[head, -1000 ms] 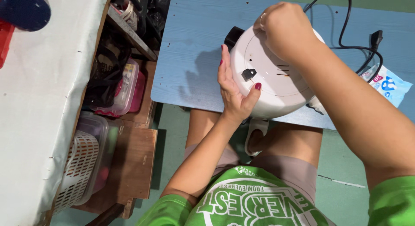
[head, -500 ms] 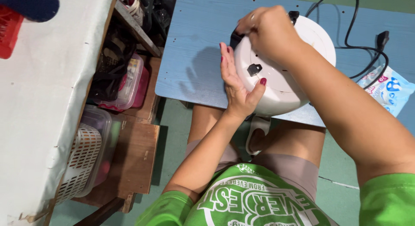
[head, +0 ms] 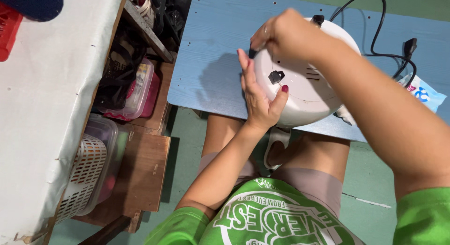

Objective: The person wipes the underside of a white electric appliance using a white wipe. They rotate the appliance to clean different areas, including around the vents and feet, while seated with the appliance on their lap.

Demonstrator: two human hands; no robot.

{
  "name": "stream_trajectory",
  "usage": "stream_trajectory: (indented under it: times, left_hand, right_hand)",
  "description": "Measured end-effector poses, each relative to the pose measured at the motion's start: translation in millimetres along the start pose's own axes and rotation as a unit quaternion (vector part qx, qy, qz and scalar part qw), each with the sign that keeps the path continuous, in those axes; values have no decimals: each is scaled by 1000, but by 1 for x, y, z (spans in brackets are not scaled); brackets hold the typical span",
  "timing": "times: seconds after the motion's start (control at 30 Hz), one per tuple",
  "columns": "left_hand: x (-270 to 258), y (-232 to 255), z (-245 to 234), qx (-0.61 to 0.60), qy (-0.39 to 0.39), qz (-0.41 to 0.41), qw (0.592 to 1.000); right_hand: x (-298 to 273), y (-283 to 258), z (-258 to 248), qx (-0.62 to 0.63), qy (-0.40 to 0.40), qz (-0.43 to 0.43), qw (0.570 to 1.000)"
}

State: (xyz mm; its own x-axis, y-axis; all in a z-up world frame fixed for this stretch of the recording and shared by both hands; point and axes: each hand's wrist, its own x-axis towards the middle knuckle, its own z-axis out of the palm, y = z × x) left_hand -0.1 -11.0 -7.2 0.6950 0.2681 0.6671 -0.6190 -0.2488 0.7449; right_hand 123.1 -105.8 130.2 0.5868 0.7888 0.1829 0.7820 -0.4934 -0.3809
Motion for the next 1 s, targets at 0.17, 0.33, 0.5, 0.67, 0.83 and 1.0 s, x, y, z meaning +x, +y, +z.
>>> stream_trajectory:
  times: [0.17, 0.33, 0.5, 0.67, 0.83, 1.0]
  left_hand:
    - [0, 12, -2, 74, -26, -45, 996]
    - [-2, 13, 1, 96, -17, -39, 994]
    - [-2, 9, 3, 88, -16, -39, 995]
    - [-2, 3, -1, 36, -17, -13, 999]
    - [-1, -3, 4, -124, -15, -16, 992]
    - [4, -7, -2, -26, -27, 63, 997]
  right_hand:
    - [-1, 69, -35, -114, -103, 269, 951]
    - [-67, 119, -50, 66, 32, 308, 948]
    - [-113, 82, -25, -69, 174, 287, 940]
    - [-119, 23, -6, -237, 208, 176, 933]
    - [-78, -7, 16, -172, 203, 128, 955]
    - [-50, -20, 16, -128, 169, 69, 975]
